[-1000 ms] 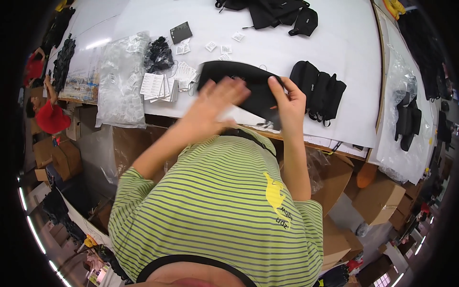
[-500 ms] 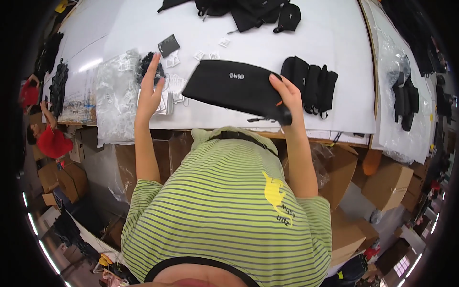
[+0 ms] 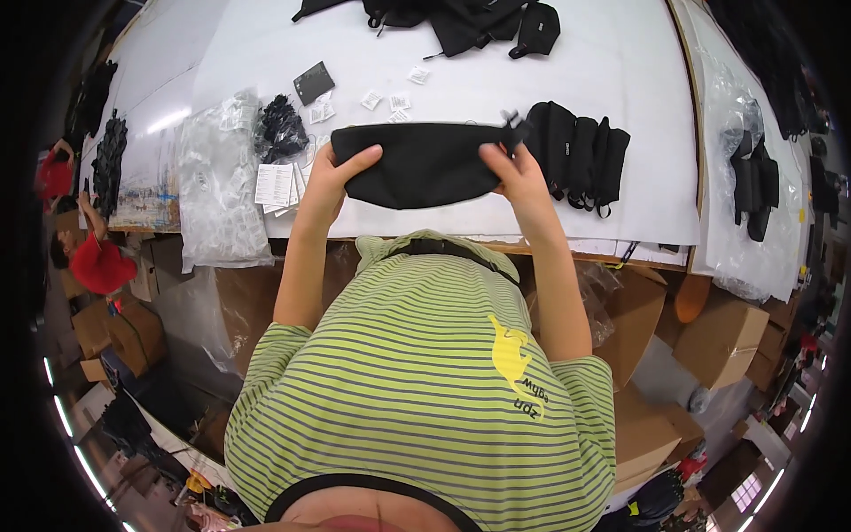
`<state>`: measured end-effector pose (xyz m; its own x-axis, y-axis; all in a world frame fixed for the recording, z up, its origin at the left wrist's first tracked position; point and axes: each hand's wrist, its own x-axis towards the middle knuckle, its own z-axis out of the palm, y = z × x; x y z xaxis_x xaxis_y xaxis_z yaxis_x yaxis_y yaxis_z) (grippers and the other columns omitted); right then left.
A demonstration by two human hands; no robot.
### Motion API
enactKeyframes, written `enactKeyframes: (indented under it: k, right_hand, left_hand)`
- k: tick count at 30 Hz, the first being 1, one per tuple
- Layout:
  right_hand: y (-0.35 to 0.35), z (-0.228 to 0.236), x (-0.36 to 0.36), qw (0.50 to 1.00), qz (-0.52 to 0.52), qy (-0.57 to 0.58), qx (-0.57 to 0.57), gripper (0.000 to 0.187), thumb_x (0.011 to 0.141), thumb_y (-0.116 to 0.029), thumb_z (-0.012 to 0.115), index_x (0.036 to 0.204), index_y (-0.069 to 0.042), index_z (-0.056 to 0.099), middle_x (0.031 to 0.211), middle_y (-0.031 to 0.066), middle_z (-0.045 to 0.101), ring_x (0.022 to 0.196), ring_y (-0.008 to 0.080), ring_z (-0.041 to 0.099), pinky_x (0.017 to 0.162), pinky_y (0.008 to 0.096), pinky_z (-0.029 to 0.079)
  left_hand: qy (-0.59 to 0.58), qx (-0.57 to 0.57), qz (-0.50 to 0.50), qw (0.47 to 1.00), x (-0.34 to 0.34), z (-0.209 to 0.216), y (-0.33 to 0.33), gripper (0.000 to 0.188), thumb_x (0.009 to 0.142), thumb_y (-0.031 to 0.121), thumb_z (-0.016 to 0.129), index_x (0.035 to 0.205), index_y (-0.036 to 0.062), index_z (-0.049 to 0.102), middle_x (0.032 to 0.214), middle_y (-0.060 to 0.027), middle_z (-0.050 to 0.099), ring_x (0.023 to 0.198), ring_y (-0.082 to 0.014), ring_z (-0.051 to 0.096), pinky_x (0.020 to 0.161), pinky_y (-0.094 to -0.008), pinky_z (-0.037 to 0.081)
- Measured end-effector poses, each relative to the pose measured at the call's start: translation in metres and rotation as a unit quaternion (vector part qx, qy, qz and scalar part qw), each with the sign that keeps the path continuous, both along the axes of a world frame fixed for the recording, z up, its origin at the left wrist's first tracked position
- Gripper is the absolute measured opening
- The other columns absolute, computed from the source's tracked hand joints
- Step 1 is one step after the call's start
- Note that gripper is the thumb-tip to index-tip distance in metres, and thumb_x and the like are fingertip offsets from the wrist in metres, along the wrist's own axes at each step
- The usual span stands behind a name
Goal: The person is assembling and packaging small black pouches, including attaching tags and cards.
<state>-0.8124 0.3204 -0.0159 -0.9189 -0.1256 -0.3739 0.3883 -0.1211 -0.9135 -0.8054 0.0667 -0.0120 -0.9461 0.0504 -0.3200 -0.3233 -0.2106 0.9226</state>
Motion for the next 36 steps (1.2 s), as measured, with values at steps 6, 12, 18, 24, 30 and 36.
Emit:
enactKeyframes:
  k: [6,12,18,24,30,36]
  right_hand:
    - [-0.018,-0.006,-0.005,0.996,-0.058,-0.022,-0.058,0.026,0.089,-0.02,0.058,0.106,-0.002,0.052,0.097,0.0052,0.06,0.087,0.0109,0.06,0.075,0.028,0.051]
    - [0.001,-0.008,-0.01,0.985,-0.123,-0.012,-0.123,0.03,0.089,-0.014,0.054,0.116,0.0,0.053,0.105,0.0062,0.061,0.097,0.0114,0.058,0.086,0.0237,0.044]
    - [0.041,-0.023,-0.001,0.974,-0.111,0.021,-0.195,0.028,0.083,-0.004,0.059,0.111,-0.004,0.056,0.103,0.0025,0.059,0.1,0.0127,0.054,0.089,0.0259,0.042]
    - [0.101,-0.041,0.017,0.959,-0.213,0.047,-0.18,0.029,0.076,0.003,0.064,0.102,-0.006,0.057,0.097,0.0021,0.058,0.095,0.0128,0.054,0.088,0.026,0.04]
    - [0.239,-0.108,0.006,0.825,-0.531,0.191,-0.013,0.024,0.077,0.004,0.065,0.095,-0.007,0.054,0.097,0.004,0.057,0.095,0.0161,0.054,0.086,0.0273,0.042]
    - [0.248,-0.192,0.008,0.91,-0.357,0.138,0.161,0.021,0.079,-0.003,0.067,0.092,-0.006,0.05,0.105,0.0061,0.057,0.097,0.0139,0.048,0.091,0.0253,0.034]
  left_hand:
    - [0.33,-0.459,0.036,0.824,-0.01,0.0,0.032,0.048,0.084,0.024,0.061,0.123,0.0023,0.044,0.132,-0.0154,0.044,0.122,-0.0329,0.039,0.103,-0.0469,0.021]
    - [0.329,-0.059,-0.421,0.843,0.004,0.016,0.025,0.052,0.084,0.026,0.062,0.125,-0.0019,0.044,0.14,-0.0243,0.03,0.132,-0.0327,0.028,0.107,-0.045,0.021]
    - [0.29,-0.365,-0.042,0.884,-0.022,0.003,0.023,0.06,0.077,0.024,0.071,0.124,-0.0027,0.044,0.117,-0.0165,0.054,0.107,-0.0277,0.052,0.097,-0.0369,0.037]
    - [0.024,-0.071,-0.187,0.979,-0.021,-0.042,0.052,0.043,0.084,0.021,0.065,0.121,0.0042,0.05,0.108,-0.008,0.06,0.097,-0.0142,0.056,0.084,-0.0266,0.043]
    - [-0.005,-0.181,-0.182,0.967,-0.024,-0.111,0.032,0.04,0.084,0.023,0.064,0.118,0.0052,0.051,0.109,-0.009,0.059,0.094,-0.0177,0.057,0.081,-0.0312,0.046]
    - [0.079,-0.619,-0.035,0.78,0.013,-0.17,0.008,0.039,0.069,0.017,0.075,0.097,0.0024,0.05,0.091,-0.0127,0.05,0.09,-0.0315,0.053,0.081,-0.0362,0.043]
